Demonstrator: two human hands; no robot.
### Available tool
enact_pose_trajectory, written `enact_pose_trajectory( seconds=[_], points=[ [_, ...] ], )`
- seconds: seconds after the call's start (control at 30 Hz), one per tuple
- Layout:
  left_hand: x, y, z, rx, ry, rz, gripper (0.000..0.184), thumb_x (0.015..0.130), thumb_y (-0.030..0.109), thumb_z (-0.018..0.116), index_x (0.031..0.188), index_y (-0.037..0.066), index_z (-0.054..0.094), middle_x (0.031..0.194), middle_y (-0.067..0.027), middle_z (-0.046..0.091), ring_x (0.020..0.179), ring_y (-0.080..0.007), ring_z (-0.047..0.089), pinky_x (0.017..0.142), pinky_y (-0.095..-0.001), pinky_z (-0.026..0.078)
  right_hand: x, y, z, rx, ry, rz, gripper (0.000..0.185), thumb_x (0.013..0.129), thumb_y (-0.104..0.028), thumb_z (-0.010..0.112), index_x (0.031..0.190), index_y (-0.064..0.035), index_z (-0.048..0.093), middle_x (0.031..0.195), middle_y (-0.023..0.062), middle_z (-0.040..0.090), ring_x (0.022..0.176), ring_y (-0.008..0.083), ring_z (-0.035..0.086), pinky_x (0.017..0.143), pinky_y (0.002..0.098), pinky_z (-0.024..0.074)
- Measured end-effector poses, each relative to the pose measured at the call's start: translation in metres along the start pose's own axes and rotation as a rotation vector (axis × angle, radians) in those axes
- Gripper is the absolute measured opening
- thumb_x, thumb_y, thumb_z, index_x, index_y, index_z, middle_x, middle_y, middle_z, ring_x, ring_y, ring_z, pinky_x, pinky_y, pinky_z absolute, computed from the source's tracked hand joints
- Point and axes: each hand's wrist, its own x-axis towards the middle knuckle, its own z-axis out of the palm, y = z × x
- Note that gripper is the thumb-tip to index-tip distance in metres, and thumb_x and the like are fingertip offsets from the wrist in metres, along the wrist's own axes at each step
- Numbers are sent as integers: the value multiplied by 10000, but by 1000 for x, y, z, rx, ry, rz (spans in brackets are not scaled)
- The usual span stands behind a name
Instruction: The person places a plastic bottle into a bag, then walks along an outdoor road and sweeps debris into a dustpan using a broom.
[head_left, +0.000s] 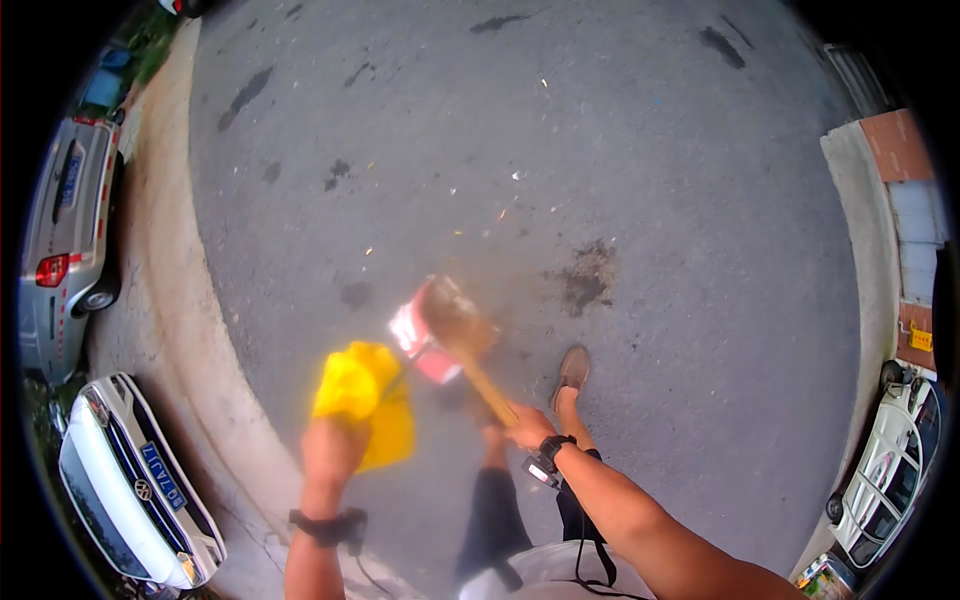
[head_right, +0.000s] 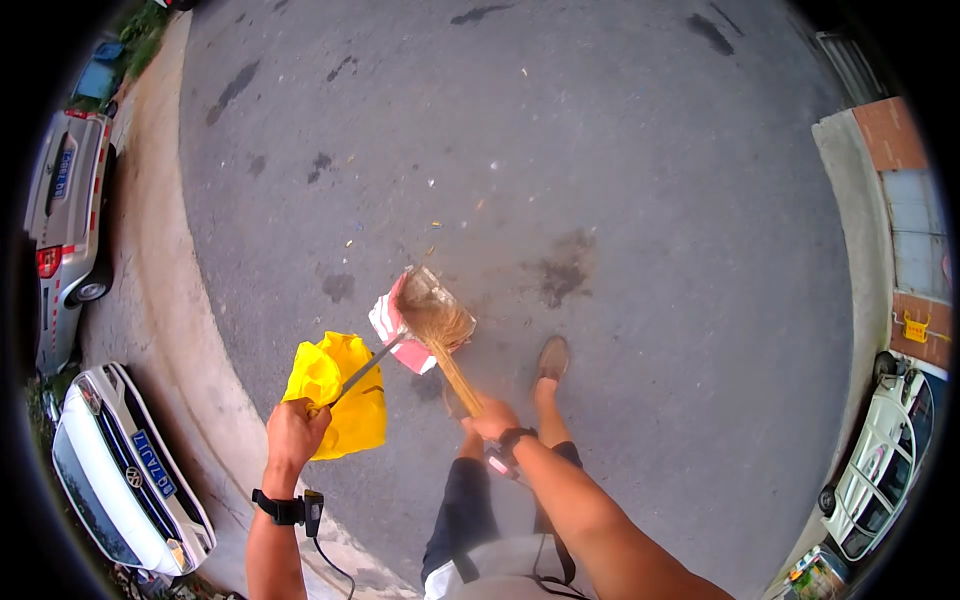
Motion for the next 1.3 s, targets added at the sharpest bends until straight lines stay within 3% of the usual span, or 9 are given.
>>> enact_pose_trajectory(
  seconds=[0.07,0.17,0.37,0.57,0.73,1.03,1.07,1.17,1.3],
  points=[
    [-5,-12,-2,-19,2,8,289,831,247,668,850,-37,714,754,-232,682,697,-399,682,667,-433,552,-29,-9,-8,338,-84,111,793,829,-204,702,1555,-165,385,839,147,683,597,229,654,550,352,526],
    [-19,-24,-2,-52,-20,50,265,836,242,668,841,-19,715,746,-220,678,693,-397,676,648,-434,546,-68,15,-3,389,16,208,768,872,-189,715,1564,-223,384,788,50,620,508,105,542,439,287,440],
    [-37,-30,-8,22,-29,130,253,837,259,676,817,10,715,738,-203,678,696,-395,673,643,-440,546,-92,76,-13,762,207,338,672,965,-116,653,1557,-289,385,730,-23,527,493,87,487,383,258,370],
    [-39,-26,9,29,-12,133,256,822,260,684,783,8,709,710,-199,675,668,-388,674,632,-442,546,-2,91,60,931,169,365,197,974,-189,654,1152,-199,569,724,-19,514,510,105,505,408,286,413],
    [-43,-32,12,17,4,108,262,825,265,685,799,7,718,723,-201,682,680,-395,677,646,-443,549,-31,29,67,1136,-156,290,339,976,-181,649,1297,-170,542,741,-11,527,522,84,486,422,248,399],
    [-62,-61,27,-37,28,39,292,836,287,693,844,-3,729,758,-215,693,717,-398,690,666,-441,557,-67,38,0,598,165,216,638,945,-125,675,1530,-222,438,761,-14,543,533,73,484,445,245,420],
    [-62,-60,26,-28,21,30,291,835,284,696,843,-4,729,755,-217,692,713,-399,689,663,-441,557,-48,46,-3,499,259,124,731,930,-178,680,1568,-79,337,763,34,613,509,122,527,455,293,455],
    [-66,-59,27,-49,41,-27,287,831,274,700,829,-13,722,744,-223,684,700,-399,687,653,-440,552,-1,14,-18,268,368,233,733,894,-145,694,1544,-61,365,726,73,630,516,163,579,445,336,468],
    [-61,-59,31,-95,78,-162,297,830,268,698,810,-28,709,733,-233,672,687,-398,685,644,-437,544,54,66,60,-390,326,35,763,850,-187,663,1540,-50,367,703,123,669,553,229,656,500,372,518]
  ],
)
